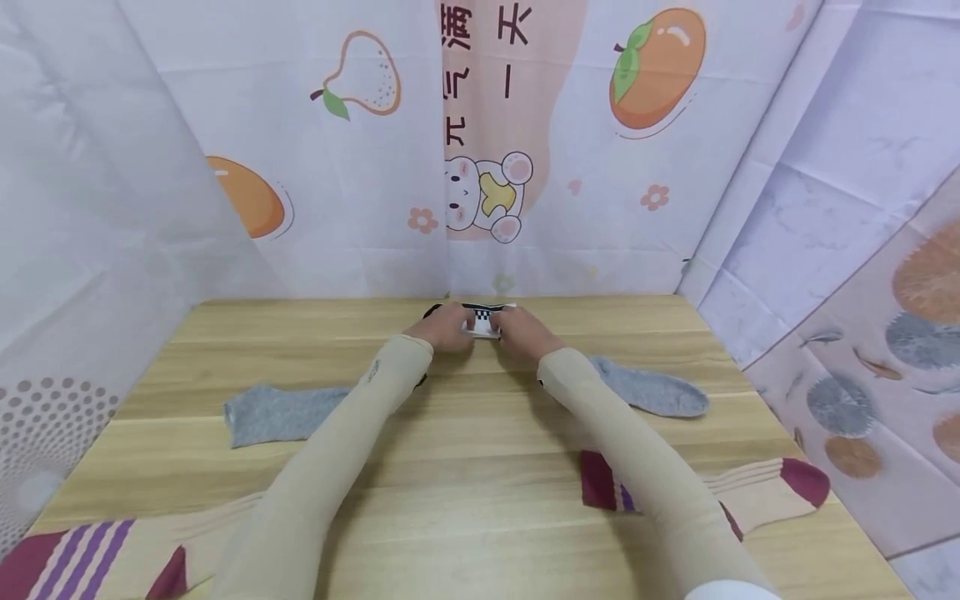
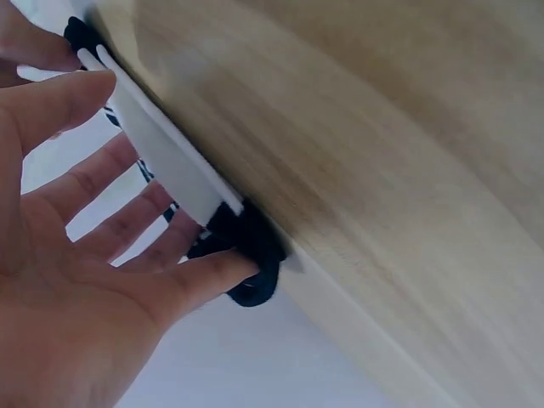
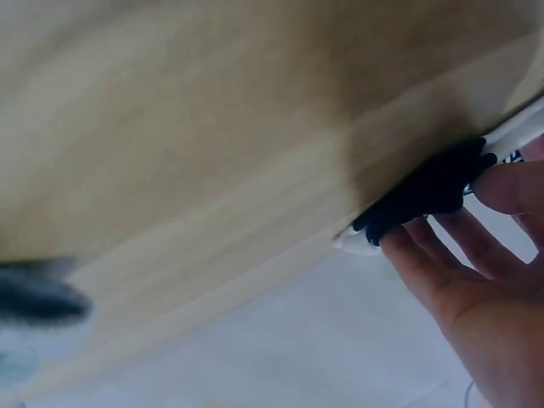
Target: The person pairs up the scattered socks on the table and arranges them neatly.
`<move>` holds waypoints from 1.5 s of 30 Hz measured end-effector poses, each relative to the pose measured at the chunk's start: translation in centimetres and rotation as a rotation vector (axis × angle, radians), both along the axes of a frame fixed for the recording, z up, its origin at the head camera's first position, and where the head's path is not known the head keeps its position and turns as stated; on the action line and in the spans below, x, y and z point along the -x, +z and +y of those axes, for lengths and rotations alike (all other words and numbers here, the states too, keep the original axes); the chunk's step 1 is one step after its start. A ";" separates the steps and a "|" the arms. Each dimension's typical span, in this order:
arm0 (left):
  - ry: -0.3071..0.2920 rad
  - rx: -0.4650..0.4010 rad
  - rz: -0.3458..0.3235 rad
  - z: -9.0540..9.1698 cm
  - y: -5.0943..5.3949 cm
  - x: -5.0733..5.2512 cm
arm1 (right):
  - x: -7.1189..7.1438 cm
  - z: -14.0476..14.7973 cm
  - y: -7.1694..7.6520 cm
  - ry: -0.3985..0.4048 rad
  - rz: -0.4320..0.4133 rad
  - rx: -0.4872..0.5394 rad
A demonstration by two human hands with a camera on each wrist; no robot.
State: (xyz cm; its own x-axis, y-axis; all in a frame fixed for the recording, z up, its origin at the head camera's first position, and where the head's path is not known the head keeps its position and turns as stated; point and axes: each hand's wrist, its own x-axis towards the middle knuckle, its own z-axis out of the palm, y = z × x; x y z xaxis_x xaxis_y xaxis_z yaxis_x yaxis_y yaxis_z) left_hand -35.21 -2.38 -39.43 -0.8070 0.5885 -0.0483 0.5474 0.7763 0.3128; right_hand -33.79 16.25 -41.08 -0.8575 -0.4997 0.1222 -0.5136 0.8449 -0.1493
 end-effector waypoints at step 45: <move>-0.102 0.059 0.252 -3.1 1.5 -17.2 | -12.3 -0.2 0.7 0.101 0.134 0.092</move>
State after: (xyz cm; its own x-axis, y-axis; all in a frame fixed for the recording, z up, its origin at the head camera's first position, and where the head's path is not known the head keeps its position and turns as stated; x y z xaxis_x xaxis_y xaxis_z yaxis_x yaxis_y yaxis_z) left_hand -17.98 -5.53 -37.91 -0.7349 0.6692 0.1098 0.6781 0.7263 0.1122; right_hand -21.51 16.04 -40.41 -0.7763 -0.5641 0.2812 -0.6159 0.7738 -0.1481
